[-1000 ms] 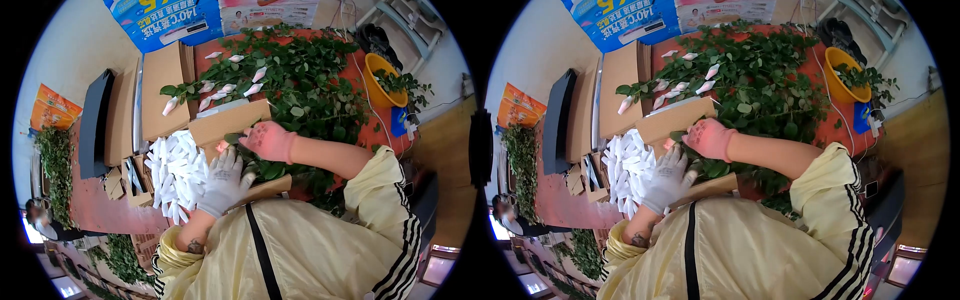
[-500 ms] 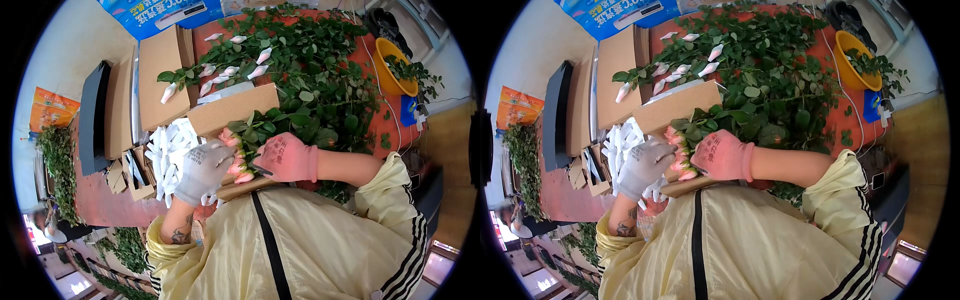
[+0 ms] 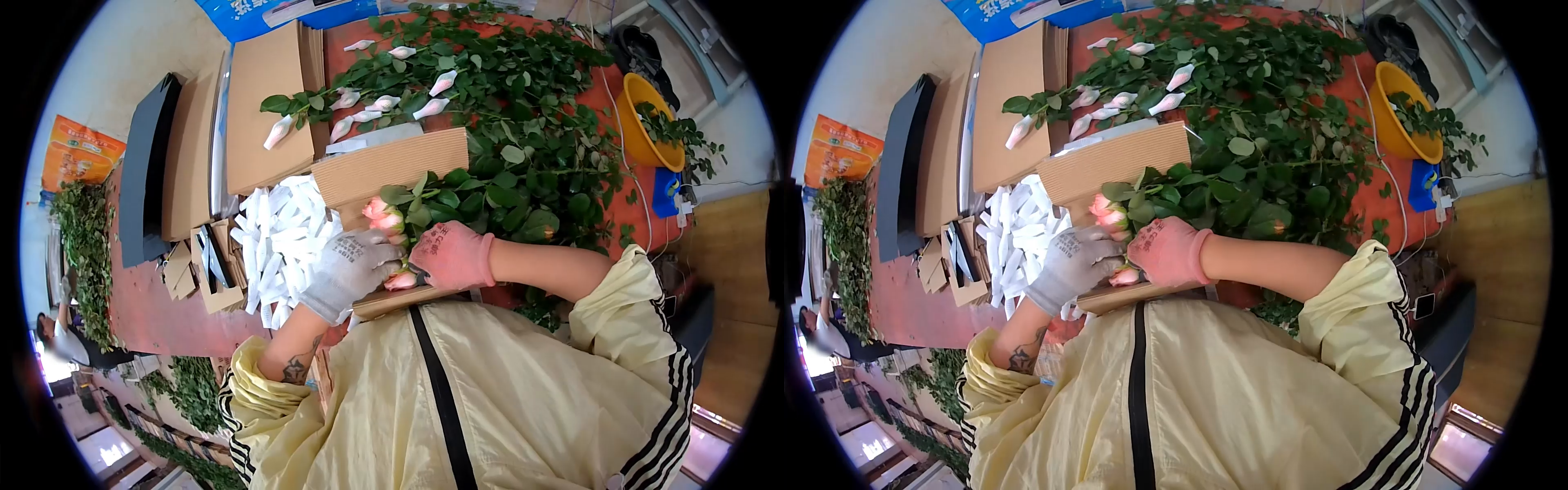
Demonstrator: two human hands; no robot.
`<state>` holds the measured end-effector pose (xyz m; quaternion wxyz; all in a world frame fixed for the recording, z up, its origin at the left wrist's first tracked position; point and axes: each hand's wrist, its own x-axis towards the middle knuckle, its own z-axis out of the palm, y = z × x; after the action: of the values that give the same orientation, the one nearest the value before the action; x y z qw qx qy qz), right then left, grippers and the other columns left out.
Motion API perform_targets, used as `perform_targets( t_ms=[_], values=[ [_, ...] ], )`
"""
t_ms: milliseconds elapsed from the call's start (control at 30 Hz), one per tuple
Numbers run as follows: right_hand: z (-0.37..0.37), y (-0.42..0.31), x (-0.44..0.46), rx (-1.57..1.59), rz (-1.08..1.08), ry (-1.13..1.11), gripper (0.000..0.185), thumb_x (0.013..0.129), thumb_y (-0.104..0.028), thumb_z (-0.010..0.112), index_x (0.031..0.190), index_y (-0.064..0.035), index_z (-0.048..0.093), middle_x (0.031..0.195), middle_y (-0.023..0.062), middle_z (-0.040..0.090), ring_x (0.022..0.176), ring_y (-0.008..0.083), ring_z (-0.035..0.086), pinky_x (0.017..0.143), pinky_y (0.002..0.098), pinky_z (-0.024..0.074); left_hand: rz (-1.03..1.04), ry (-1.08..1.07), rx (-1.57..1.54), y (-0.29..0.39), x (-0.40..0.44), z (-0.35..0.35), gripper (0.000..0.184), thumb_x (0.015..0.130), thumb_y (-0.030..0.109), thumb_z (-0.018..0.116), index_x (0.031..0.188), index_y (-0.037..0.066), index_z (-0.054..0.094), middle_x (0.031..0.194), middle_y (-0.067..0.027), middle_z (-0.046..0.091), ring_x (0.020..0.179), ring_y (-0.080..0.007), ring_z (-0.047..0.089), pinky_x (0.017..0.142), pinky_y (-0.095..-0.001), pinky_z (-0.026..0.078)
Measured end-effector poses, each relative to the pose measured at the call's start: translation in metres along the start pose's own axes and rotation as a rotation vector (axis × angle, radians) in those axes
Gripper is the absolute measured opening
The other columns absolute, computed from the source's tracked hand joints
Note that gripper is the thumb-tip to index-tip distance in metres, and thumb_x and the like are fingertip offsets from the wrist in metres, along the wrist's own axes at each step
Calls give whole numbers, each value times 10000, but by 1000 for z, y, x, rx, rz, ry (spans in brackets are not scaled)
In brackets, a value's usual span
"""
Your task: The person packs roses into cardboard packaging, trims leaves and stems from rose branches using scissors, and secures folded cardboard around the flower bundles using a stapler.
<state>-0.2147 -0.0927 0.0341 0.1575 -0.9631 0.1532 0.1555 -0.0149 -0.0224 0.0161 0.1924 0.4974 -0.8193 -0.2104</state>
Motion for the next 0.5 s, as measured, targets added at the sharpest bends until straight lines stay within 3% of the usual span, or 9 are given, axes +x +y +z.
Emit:
perform_targets(
  t_ms=[100, 200, 267, 400, 467, 500],
  values=[
    [5, 4, 1, 48, -32, 83, 206, 744, -247, 547, 813, -59, 593, 813, 137, 640, 801, 295, 630, 710, 412, 494, -25, 16, -26, 1, 0, -1, 187, 748, 224, 656, 880, 94, 682, 878, -78, 631, 809, -275, 616, 708, -372, 493],
    [-1, 1, -1, 96, -54, 25, 265, 771, -250, 555, 920, -36, 601, 936, 162, 639, 896, 300, 627, 771, 417, 487, -18, 29, -20, 1, 1, 0, 180, 748, 218, 651, 871, 90, 683, 867, -82, 628, 811, -279, 615, 710, -377, 492],
    [-6, -2, 3, 105, 23, -66, 253, 750, -245, 565, 889, -37, 605, 905, 164, 639, 876, 304, 627, 767, 407, 489, -29, -40, 16, 2, 4, -3, 176, 741, 215, 649, 862, 92, 685, 873, -83, 629, 820, -281, 616, 714, -384, 491],
    [5, 4, 4, 172, -13, 3, 239, 733, -241, 570, 846, -33, 606, 862, 165, 639, 841, 305, 630, 767, 403, 491, -42, 5, -3, 1, 2, 1, 166, 734, 217, 648, 843, 97, 686, 872, -79, 631, 809, -281, 616, 715, -386, 489],
    [15, 6, 3, 148, -71, 241, 163, 723, -216, 554, 700, -57, 585, 683, 154, 607, 697, 325, 618, 658, 425, 492, -47, 40, -52, 0, 1, 3, 160, 737, 218, 644, 834, 98, 684, 862, -73, 629, 797, -277, 614, 715, -382, 485],
    [13, 3, 3, 150, -69, 240, 163, 723, -216, 554, 700, -57, 585, 683, 154, 607, 697, 325, 618, 658, 425, 492, -47, 39, -54, 0, 1, 3, 160, 737, 218, 644, 834, 98, 684, 862, -73, 629, 797, -277, 614, 715, -382, 485]
  ],
)
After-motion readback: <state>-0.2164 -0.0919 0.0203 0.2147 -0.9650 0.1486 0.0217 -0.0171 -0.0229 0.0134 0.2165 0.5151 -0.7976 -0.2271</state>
